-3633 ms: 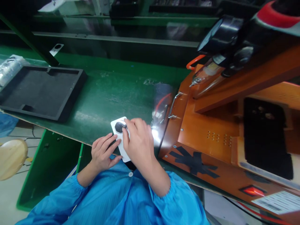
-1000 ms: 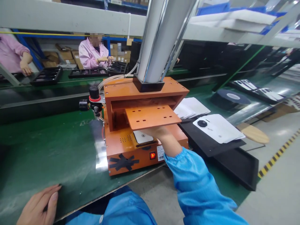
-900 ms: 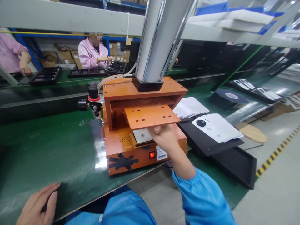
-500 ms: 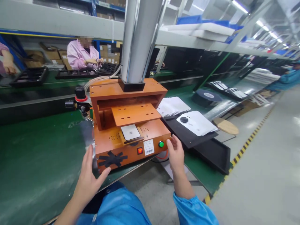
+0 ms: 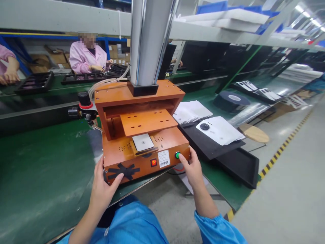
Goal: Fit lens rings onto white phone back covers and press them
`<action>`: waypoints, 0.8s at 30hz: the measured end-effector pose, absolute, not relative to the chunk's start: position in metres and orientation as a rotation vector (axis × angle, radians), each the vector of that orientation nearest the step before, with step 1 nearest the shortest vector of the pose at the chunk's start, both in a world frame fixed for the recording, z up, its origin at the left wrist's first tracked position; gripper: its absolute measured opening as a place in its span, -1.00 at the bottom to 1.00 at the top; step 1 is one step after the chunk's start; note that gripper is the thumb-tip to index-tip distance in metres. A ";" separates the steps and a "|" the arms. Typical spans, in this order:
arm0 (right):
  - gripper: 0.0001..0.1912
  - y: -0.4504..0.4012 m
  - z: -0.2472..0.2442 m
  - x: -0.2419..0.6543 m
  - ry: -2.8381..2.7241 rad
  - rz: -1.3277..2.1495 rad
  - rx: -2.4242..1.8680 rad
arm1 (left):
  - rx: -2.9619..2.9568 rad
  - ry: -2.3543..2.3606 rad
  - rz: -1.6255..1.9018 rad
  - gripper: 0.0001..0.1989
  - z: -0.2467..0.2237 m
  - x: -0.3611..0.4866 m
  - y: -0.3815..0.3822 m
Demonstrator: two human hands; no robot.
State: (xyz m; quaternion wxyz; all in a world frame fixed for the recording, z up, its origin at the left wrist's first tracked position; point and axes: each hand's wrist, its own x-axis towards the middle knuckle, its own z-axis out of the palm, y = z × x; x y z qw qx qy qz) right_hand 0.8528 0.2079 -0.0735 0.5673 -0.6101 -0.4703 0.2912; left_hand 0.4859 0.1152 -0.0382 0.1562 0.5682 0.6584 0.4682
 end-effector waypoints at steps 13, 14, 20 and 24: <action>-0.06 0.211 -0.076 0.865 -1.173 0.659 -1.492 | 1.647 1.936 1.321 -0.06 -0.037 0.490 0.119; -0.08 0.214 -0.078 0.869 -1.139 0.680 -1.466 | 1.656 1.916 1.280 -0.06 -0.036 0.484 0.116; -0.24 0.250 -0.080 0.876 -0.824 0.698 -1.280 | 1.723 1.914 1.182 -0.19 -0.006 0.395 0.106; -0.26 0.276 -0.078 0.871 -0.672 0.657 -1.254 | 1.865 2.050 1.078 -0.39 0.008 0.312 0.130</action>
